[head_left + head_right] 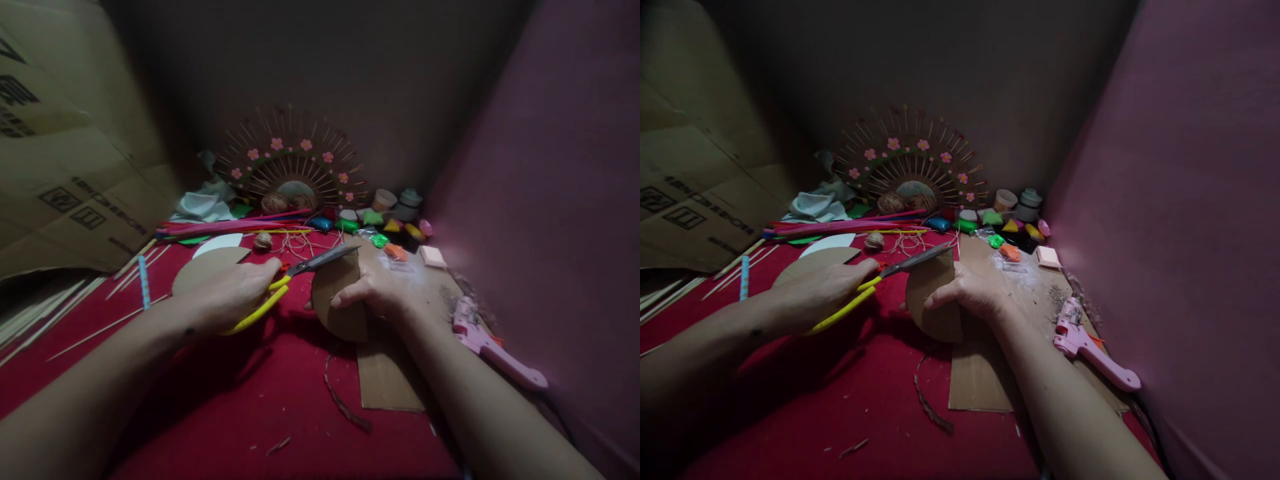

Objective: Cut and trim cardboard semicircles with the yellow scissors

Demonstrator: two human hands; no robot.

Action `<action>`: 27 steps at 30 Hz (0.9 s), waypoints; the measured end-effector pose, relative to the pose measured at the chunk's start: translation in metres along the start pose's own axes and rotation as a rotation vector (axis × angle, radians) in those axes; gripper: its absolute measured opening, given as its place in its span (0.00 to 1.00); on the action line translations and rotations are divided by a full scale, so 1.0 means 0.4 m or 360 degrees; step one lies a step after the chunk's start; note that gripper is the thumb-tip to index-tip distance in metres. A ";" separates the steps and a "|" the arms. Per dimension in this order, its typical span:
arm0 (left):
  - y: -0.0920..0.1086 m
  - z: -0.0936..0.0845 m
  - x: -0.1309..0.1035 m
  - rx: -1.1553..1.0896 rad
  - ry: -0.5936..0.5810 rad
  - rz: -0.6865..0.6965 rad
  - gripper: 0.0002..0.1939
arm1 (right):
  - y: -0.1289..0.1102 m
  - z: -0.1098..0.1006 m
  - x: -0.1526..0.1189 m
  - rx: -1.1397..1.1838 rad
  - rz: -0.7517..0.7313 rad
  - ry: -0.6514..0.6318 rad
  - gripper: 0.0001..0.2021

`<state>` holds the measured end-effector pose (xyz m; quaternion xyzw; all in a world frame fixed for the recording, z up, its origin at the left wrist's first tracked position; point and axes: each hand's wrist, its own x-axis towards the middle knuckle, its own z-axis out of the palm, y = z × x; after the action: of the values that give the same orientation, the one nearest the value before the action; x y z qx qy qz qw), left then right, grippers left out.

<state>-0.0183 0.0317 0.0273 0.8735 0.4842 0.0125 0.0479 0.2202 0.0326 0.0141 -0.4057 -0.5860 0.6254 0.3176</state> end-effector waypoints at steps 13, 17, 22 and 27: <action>-0.036 0.031 0.007 -0.0141 -0.0093 0.0050 0.06 | 0.002 0.001 0.004 -0.0035 0.0013 0.0037 0.29; -0.046 0.038 0.010 -0.0181 -0.0146 0.0064 0.08 | -0.002 0.001 0.003 -0.0082 0.0044 0.0059 0.28; -0.028 0.018 0.005 -0.0082 -0.0102 0.0039 0.07 | 0.002 0.004 0.002 -0.0060 0.0046 0.0052 0.25; 0.003 -0.004 -0.007 -0.0146 -0.0013 0.0048 0.07 | -0.005 0.006 -0.004 -0.0035 0.0020 0.0081 0.22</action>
<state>-0.0190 0.0290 0.0293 0.8776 0.4699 0.0319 0.0896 0.2188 0.0304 0.0162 -0.4286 -0.5820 0.6103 0.3241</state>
